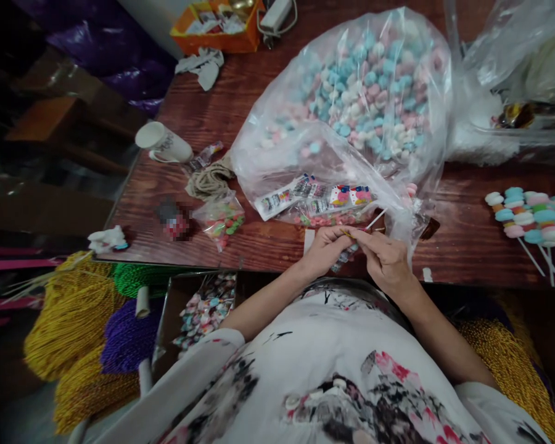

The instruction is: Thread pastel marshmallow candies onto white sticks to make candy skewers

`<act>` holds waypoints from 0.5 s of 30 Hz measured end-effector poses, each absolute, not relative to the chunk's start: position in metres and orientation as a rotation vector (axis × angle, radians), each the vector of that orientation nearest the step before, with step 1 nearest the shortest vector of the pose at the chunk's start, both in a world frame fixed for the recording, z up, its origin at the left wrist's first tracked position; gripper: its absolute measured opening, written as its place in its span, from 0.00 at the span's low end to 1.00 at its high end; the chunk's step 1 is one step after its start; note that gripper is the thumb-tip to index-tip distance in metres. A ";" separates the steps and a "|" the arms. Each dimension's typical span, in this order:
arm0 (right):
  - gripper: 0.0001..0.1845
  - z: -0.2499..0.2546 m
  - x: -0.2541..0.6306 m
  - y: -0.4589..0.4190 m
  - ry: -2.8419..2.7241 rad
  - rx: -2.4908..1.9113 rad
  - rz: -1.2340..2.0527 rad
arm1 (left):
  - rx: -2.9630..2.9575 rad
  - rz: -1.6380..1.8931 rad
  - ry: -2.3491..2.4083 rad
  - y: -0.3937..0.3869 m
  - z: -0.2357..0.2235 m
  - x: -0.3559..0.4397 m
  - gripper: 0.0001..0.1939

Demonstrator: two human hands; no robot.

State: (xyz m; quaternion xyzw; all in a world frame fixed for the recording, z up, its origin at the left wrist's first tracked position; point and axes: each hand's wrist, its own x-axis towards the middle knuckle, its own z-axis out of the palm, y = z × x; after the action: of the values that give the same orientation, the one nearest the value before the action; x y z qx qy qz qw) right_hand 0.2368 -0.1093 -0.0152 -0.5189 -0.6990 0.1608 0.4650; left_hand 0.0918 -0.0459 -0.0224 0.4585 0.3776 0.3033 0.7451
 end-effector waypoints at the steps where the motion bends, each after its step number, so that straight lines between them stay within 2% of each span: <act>1: 0.22 -0.017 0.236 -0.107 -1.720 -1.284 0.421 | 0.987 0.647 0.820 -0.047 -0.021 0.090 0.11; 8: 0.21 -0.021 0.236 -0.107 -1.649 -1.357 0.527 | 0.997 0.620 0.798 -0.051 -0.023 0.081 0.18; 12: 0.32 -0.018 0.233 -0.110 -1.596 -1.482 0.564 | 1.069 0.616 0.799 -0.050 -0.024 0.083 0.19; 15: 0.33 -0.020 0.230 -0.115 -1.520 -1.451 0.570 | 1.125 0.641 0.798 -0.049 -0.022 0.083 0.19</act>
State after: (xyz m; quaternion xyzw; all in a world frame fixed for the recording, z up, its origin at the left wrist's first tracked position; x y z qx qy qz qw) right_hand 0.2299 -0.1148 -0.0201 -0.5905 -0.6185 0.2320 0.4636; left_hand 0.0835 -0.0488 -0.0225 0.5098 0.3616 0.2905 0.7245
